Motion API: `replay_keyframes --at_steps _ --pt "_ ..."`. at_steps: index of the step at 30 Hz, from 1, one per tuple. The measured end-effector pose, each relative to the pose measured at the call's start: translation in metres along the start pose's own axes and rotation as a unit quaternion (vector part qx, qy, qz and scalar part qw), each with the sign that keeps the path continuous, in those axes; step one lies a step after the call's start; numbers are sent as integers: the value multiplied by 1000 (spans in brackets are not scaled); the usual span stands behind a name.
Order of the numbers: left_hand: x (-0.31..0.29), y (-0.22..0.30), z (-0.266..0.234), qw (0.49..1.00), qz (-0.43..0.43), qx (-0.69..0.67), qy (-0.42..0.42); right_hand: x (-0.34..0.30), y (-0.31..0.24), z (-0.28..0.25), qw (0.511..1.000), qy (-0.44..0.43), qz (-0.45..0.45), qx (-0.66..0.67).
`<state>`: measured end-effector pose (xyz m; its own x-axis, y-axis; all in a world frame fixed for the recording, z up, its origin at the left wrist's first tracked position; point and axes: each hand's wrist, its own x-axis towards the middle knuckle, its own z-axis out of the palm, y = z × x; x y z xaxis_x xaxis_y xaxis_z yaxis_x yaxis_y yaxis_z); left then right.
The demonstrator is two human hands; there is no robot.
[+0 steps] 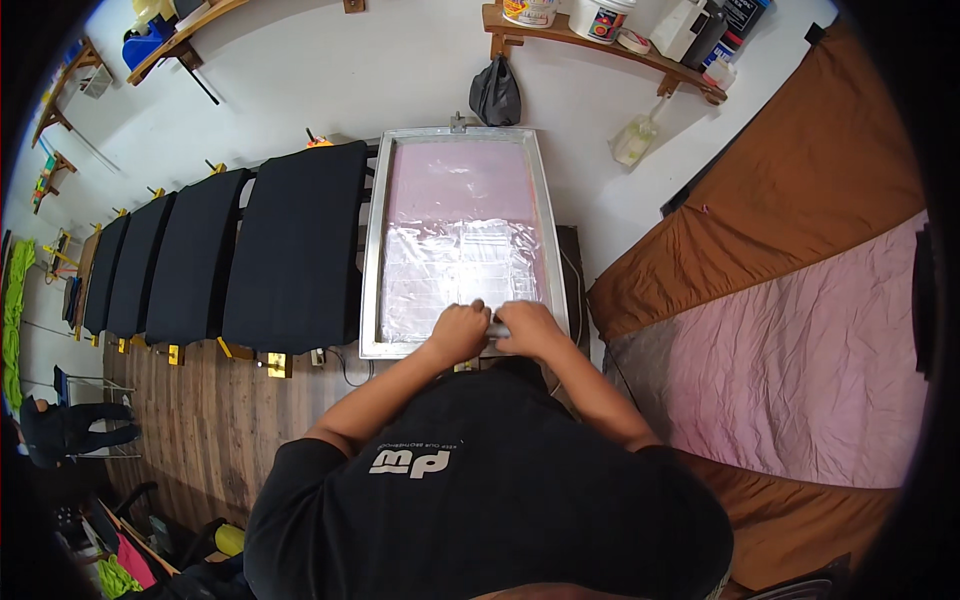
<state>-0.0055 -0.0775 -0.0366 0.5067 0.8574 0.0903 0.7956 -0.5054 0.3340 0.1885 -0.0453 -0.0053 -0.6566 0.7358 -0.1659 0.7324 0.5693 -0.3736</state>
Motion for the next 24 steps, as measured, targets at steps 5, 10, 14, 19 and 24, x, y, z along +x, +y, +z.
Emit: replay_keyframes --at_steps 5,10,14,19,24 --pt "49 -26 13 996 -73 9 -48 54 11 -4 998 -33 50 -26" --pt "71 -30 1 989 -105 28 -97 76 32 8 996 -39 66 41" --pt "69 -20 -6 985 -142 18 -94 68 31 2 996 -48 64 37" --pt "59 -26 10 980 -185 -34 -72 70 27 -3 993 -83 71 41" --pt "73 -30 4 970 -217 -30 -103 76 35 -9 994 -85 52 52"
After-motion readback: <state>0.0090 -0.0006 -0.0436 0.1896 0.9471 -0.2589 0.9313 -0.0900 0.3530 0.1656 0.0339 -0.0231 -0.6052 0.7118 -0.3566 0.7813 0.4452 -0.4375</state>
